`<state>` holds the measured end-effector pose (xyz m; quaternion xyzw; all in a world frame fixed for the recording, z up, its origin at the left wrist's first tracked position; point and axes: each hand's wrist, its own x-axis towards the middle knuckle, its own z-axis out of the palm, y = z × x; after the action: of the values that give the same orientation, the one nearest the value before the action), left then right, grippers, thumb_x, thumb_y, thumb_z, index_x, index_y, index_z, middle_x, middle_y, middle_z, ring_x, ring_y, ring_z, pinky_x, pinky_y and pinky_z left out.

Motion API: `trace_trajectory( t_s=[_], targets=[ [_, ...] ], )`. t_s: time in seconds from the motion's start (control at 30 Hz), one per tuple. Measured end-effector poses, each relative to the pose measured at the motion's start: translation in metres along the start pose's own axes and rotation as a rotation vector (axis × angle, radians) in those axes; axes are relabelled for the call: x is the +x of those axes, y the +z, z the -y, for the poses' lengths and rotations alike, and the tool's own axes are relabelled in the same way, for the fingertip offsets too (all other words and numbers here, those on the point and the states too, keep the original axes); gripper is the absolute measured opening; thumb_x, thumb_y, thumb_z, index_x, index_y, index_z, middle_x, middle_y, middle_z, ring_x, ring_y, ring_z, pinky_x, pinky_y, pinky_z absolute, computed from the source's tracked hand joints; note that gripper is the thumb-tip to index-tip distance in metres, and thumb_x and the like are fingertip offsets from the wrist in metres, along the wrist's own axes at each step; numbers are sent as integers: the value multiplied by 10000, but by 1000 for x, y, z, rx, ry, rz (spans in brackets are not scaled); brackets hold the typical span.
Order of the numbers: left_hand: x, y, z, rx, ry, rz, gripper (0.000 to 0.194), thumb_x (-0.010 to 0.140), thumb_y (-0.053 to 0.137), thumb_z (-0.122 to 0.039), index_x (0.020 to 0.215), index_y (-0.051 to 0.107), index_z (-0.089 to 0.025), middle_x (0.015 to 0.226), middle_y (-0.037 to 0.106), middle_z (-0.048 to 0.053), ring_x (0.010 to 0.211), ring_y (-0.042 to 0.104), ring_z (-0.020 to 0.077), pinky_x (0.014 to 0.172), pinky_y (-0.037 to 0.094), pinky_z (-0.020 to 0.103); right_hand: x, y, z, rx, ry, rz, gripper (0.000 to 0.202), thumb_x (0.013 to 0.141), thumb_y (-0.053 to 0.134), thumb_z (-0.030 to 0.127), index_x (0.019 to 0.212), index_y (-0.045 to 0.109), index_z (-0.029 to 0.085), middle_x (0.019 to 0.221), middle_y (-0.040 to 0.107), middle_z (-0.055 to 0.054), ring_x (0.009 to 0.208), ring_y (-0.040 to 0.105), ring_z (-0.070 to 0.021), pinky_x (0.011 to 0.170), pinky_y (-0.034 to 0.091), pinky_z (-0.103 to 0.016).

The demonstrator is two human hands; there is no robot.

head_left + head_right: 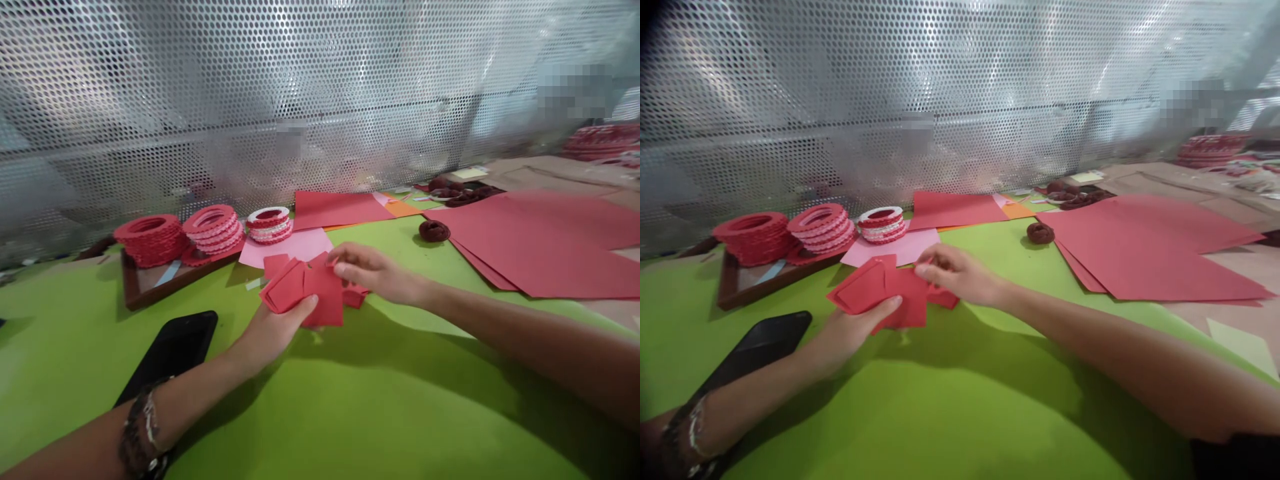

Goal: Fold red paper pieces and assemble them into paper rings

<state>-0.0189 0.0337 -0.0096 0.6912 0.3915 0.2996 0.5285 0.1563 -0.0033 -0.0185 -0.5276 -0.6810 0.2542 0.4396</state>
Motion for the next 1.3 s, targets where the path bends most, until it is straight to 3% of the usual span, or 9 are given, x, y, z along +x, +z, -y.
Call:
trace_trajectory(
  t_s=[0.13, 0.27, 0.33, 0.47, 0.6, 0.8, 0.97, 1.1, 1.3],
  targets=[
    [2, 0, 6, -124, -81, 108, 170, 696, 563, -313, 810, 596, -192, 796, 692, 23, 690, 640, 181, 575, 515, 235, -2, 4, 6, -27, 72, 145, 238, 812, 425, 335, 701, 506, 141, 563, 473, 26, 463, 428, -66, 444, 370, -196],
    [7, -3, 14, -377, -145, 349, 379, 743, 421, -476, 801, 587, -141, 641, 675, 57, 573, 637, 199, 459, 499, 260, 4, -13, -11, -411, 154, -50, 225, 781, 462, 291, 613, 497, 145, 544, 502, 4, 497, 470, -101, 475, 371, -224],
    [6, -4, 15, -362, -156, 380, 401, 750, 408, -477, 754, 607, -129, 612, 670, 68, 584, 640, 200, 492, 502, 258, 6, -18, -16, -493, 145, -130, 118, 717, 546, 254, 733, 537, 137, 713, 561, -49, 645, 511, -150, 575, 393, -268],
    [1, -2, 8, -196, -172, 271, 277, 759, 477, -387, 717, 638, -165, 631, 687, 48, 678, 649, 196, 581, 504, 235, -1, -9, -2, -506, -74, -225, 218, 794, 467, 256, 975, 486, 135, 893, 547, -85, 782, 511, -160, 663, 405, -276],
    [-3, 2, -4, -48, -147, -6, 119, 725, 557, -274, 772, 643, -206, 749, 707, 11, 779, 644, 193, 649, 499, 221, -13, 9, 24, -504, -323, -104, 260, 772, 529, 320, 952, 473, 141, 879, 536, -75, 766, 503, -155, 670, 412, -272],
    [-4, 3, -8, 5, -169, -98, 150, 745, 543, -258, 855, 633, -210, 915, 693, 13, 864, 628, 188, 708, 493, 213, -15, 21, 27, -131, -19, -74, 236, 770, 471, 142, 986, 384, 180, 669, 499, 32, 573, 438, -93, 535, 375, -216],
    [0, 0, -2, -2, -137, -66, 254, 774, 497, -367, 949, 619, -228, 1016, 661, 21, 930, 605, 203, 768, 487, 238, -6, 11, 18, 151, 77, -105, 125, 741, 515, 183, 846, 450, 166, 551, 456, 70, 478, 405, -62, 446, 315, -183],
    [0, -1, 1, -1, -106, -65, 241, 754, 529, -350, 941, 626, -232, 1018, 660, 14, 948, 596, 203, 805, 476, 244, -3, 2, 17, 228, 214, -122, 151, 692, 587, 230, 631, 477, 147, 467, 470, 70, 411, 388, -39, 398, 265, -170],
    [6, -6, 14, -110, -71, -102, 338, 723, 560, -431, 1005, 583, -247, 1066, 635, 7, 1007, 561, 207, 810, 474, 245, 2, -4, 14, 273, 231, -106, 167, 667, 604, 254, 571, 529, 140, 497, 553, 29, 453, 481, -57, 464, 368, -193]
  ],
)
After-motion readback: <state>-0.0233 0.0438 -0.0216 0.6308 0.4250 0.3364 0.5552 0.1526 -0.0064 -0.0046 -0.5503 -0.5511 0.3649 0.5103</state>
